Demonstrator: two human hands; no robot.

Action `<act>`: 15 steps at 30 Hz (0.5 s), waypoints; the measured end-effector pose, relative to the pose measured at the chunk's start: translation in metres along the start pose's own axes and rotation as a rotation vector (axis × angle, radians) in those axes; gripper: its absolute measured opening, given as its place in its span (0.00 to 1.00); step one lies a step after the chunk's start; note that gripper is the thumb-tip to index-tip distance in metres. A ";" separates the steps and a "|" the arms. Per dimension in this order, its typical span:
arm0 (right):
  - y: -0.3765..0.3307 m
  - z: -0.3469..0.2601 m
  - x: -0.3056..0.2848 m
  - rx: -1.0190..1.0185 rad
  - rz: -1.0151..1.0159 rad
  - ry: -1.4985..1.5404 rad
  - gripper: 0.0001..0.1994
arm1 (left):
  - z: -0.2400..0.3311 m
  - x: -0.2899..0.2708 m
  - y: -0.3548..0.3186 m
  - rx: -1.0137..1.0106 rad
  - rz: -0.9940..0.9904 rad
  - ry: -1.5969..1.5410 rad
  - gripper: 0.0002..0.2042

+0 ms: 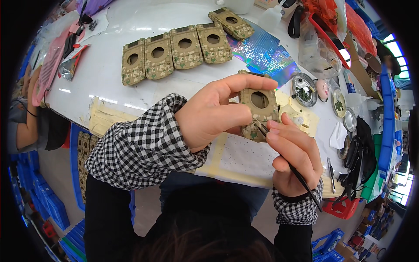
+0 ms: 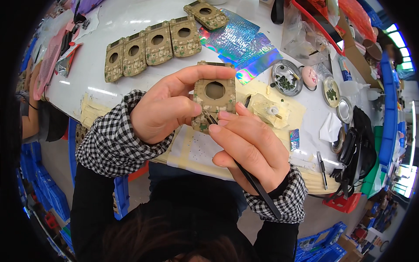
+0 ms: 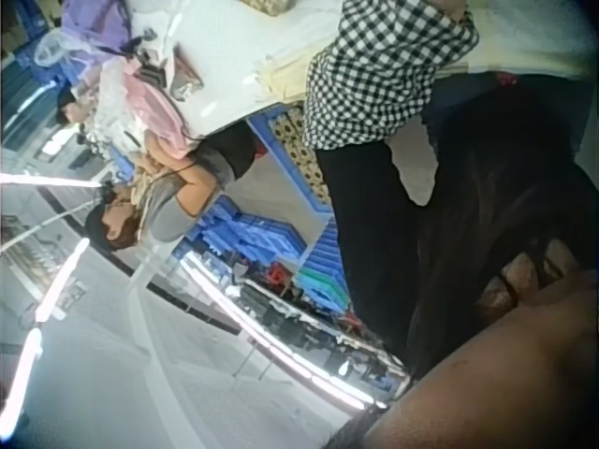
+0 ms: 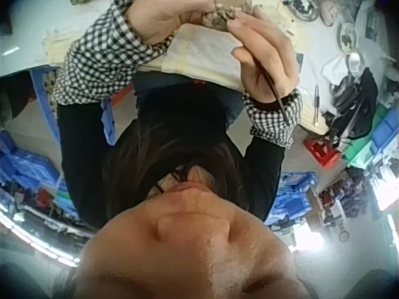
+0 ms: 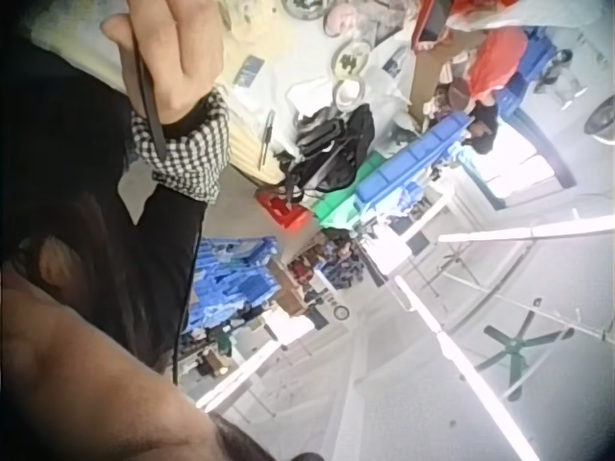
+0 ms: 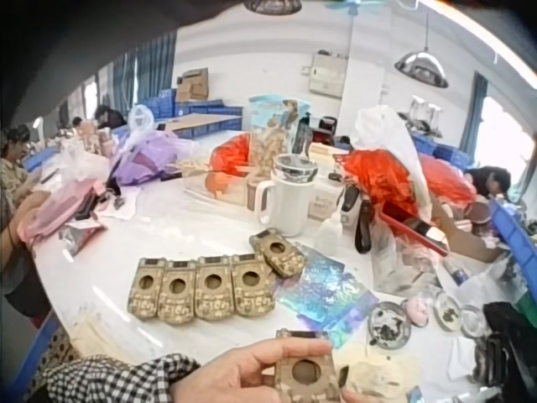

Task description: Assembling and detailing small toy tank models using tweezers and brushes.

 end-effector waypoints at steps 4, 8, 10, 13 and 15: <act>-0.001 0.002 0.000 -0.006 0.030 0.022 0.17 | 0.000 0.000 0.000 0.000 0.000 -0.009 0.30; -0.004 0.005 -0.003 0.030 0.103 0.084 0.17 | -0.003 -0.001 0.001 -0.002 -0.031 -0.053 0.29; -0.005 0.007 -0.005 0.050 0.134 0.112 0.18 | -0.002 0.000 0.003 -0.016 -0.092 -0.146 0.29; -0.005 0.008 -0.007 0.059 0.170 0.107 0.18 | 0.000 0.001 0.002 -0.007 -0.143 -0.209 0.28; -0.007 0.009 -0.009 0.059 0.200 0.111 0.18 | 0.002 0.003 0.001 0.010 -0.154 -0.211 0.28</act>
Point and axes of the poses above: each hand's wrist, its own y-axis towards the middle knuckle, its own x-axis out of the palm, z = x × y, the point moved 7 cm from there along y, towards the middle knuckle, and after that the axes turned 7 degrees about -x, right-handed, at the moved point
